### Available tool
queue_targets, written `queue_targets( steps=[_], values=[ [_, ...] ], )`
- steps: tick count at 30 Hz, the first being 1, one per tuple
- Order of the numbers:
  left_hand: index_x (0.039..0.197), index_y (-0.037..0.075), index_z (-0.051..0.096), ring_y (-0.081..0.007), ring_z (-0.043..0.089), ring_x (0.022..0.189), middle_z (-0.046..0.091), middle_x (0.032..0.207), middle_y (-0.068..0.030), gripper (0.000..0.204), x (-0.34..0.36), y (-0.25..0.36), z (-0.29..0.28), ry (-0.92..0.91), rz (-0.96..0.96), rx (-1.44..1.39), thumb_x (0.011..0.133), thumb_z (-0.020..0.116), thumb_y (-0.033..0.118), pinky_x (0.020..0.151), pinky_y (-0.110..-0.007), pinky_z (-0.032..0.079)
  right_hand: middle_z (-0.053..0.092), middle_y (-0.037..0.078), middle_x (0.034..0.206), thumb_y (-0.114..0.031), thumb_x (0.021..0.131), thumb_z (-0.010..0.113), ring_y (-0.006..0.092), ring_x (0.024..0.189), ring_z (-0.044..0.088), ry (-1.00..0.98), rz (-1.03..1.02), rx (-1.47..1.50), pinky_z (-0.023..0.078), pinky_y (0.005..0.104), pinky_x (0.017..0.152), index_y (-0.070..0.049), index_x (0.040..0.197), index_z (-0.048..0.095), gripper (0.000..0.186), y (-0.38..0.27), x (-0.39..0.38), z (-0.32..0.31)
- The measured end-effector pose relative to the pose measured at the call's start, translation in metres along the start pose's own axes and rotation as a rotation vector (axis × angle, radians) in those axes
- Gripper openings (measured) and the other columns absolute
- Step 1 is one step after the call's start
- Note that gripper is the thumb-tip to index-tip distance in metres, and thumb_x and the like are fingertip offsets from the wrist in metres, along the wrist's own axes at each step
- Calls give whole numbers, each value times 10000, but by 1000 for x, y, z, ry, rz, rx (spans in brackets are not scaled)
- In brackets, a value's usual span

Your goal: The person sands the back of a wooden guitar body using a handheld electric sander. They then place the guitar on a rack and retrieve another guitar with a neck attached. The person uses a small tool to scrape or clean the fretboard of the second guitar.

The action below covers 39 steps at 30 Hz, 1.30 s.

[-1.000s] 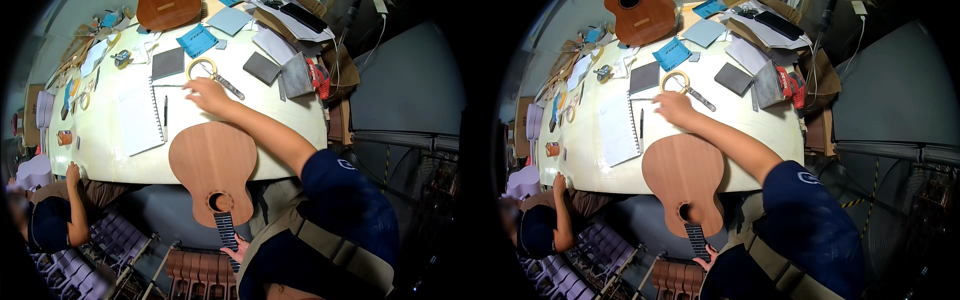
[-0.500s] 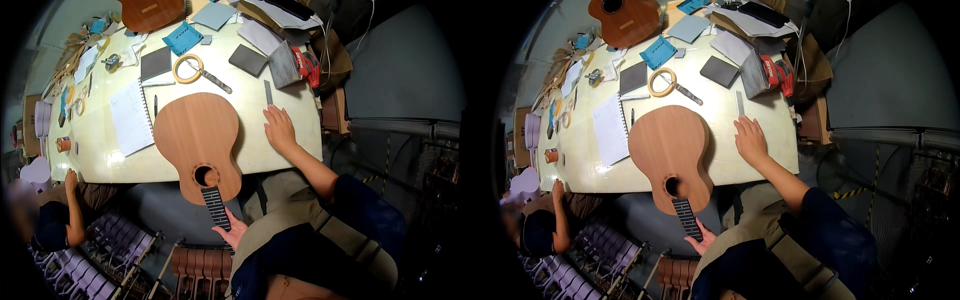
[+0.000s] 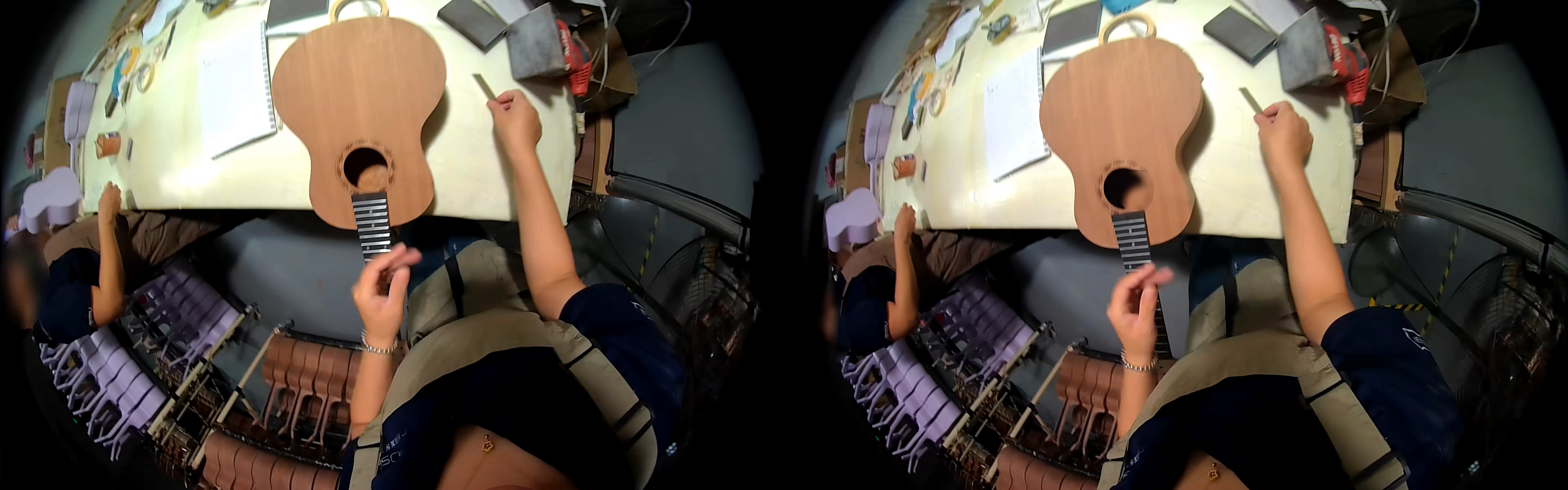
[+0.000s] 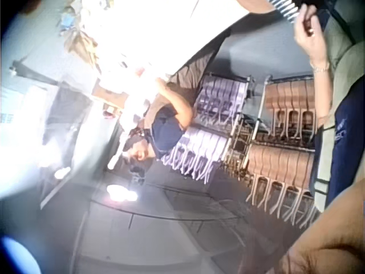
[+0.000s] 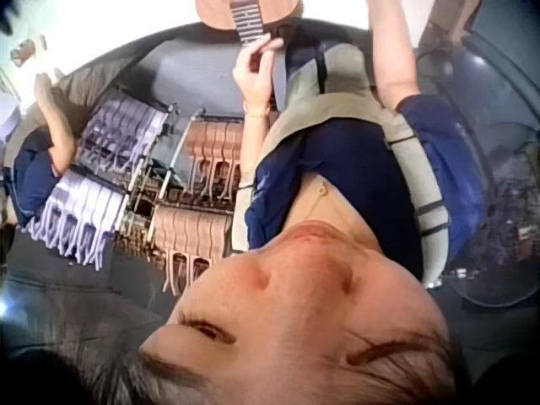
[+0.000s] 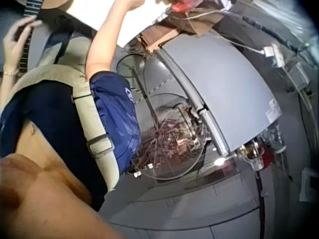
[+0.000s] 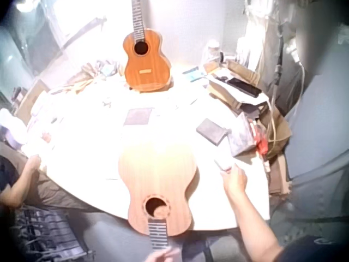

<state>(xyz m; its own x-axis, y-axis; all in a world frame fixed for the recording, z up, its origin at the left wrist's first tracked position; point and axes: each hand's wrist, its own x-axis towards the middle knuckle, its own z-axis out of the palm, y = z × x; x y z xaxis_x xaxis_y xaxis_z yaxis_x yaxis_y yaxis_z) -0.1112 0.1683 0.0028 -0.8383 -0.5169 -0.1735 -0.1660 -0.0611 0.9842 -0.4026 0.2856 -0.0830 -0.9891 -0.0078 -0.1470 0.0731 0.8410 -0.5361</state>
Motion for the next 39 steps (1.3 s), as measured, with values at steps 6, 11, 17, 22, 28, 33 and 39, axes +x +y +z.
queue_targets(
  steps=[6,11,17,22,28,33,39],
  values=[
    [1256,83,456,-371,196,1309,300,1397,-138,674,60,1,-26,40,286,893,669,712,294,1033,-553,108,528,0,752,-54,771,600,69,632,462,-161,-380,535,382,206,560,-65,1037,635,268,-17,-61,-35],
    [1274,115,443,-372,133,1327,239,1431,-135,715,78,-9,-34,-93,304,918,646,712,325,1026,-575,73,568,16,744,-43,682,652,170,652,527,-304,-774,290,403,272,579,-77,862,666,183,-48,-139,-43],
    [1213,97,495,-373,180,1303,292,1402,-139,711,83,-21,-33,-21,374,876,588,772,293,1033,-491,194,524,-17,676,-67,623,683,169,607,495,-16,-918,100,385,288,545,-128,749,647,144,-55,-149,-11],
    [1269,56,416,-369,175,1304,287,1404,-138,812,84,-24,-32,-1,371,820,583,782,289,1046,-479,182,500,-12,643,-106,612,701,167,592,484,-8,-973,125,380,284,531,-119,750,646,150,-57,-148,4],
    [1267,62,421,-364,182,1305,290,1404,-133,836,85,-24,-31,1,358,818,543,804,230,1050,-467,186,475,8,618,-90,618,694,177,578,481,-35,-921,147,393,288,504,-95,719,639,115,-60,-146,5],
    [1260,68,433,-362,180,1307,294,1403,-131,843,86,-24,-32,1,349,817,516,812,190,1052,-464,188,469,17,618,-79,620,681,183,582,485,-54,-935,114,401,286,497,-84,719,638,108,-68,-143,4],
    [1228,78,468,-349,223,1294,345,1376,-144,870,86,-25,-31,54,356,781,454,843,209,1056,-453,185,429,45,580,-38,614,716,202,540,441,-107,-958,156,375,299,484,-51,734,647,139,-72,-144,1]
  ],
)
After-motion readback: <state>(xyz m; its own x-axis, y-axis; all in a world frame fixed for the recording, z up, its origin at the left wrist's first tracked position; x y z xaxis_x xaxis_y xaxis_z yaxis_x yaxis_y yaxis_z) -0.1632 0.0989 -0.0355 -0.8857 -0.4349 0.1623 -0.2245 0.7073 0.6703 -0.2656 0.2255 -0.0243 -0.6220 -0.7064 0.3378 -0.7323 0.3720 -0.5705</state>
